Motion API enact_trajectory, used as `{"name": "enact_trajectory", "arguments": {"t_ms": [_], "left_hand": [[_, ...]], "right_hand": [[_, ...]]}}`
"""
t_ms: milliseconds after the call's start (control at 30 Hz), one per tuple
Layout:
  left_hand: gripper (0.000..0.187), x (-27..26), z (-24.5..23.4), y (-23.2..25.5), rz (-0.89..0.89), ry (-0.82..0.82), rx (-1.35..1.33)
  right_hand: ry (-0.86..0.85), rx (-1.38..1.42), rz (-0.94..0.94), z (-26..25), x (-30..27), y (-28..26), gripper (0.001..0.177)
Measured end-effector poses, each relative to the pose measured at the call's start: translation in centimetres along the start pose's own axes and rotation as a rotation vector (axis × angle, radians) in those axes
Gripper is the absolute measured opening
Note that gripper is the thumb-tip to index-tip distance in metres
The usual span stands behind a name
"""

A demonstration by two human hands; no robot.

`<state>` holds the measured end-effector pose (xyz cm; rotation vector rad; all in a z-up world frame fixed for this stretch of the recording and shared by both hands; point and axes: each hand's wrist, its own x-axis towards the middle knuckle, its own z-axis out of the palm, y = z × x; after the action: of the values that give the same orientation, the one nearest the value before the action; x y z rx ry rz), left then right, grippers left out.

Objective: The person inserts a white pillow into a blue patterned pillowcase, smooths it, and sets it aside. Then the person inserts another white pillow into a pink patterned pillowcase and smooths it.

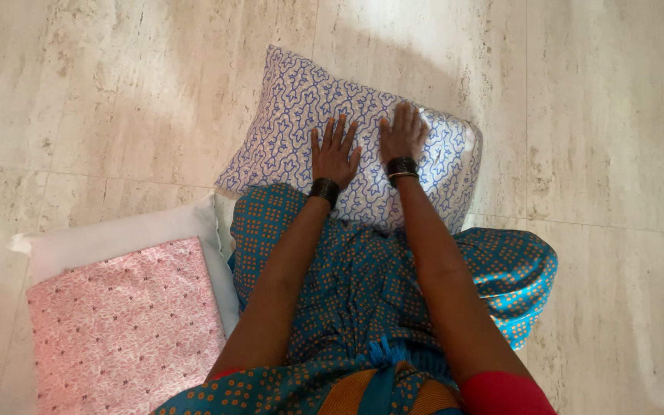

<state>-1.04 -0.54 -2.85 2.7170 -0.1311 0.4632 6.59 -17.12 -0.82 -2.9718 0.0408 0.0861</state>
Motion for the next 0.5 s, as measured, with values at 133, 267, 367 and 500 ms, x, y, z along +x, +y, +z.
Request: {"name": "enact_trajectory", "arguments": {"t_ms": [133, 267, 367, 500], "left_hand": [[0.059, 0.0, 0.2, 0.0, 0.002, 0.005, 0.002], [0.059, -0.2, 0.2, 0.0, 0.018, 0.011, 0.007], [0.059, -0.3, 0.1, 0.1, 0.016, 0.006, 0.035], [0.058, -0.5, 0.3, -0.3, 0.023, 0.01, 0.05]], "right_hand": [[0.073, 0.046, 0.219, 0.5, 0.1, 5.9, 0.072], [0.157, 0.132, 0.346, 2.6, -2.5, 11.2, 0.074], [0.336, 0.178, 0.29, 4.1, -4.4, 13.6, 0.074], [0.36, 0.04, 0.072, 3.9, -6.8, 9.4, 0.074]]}}
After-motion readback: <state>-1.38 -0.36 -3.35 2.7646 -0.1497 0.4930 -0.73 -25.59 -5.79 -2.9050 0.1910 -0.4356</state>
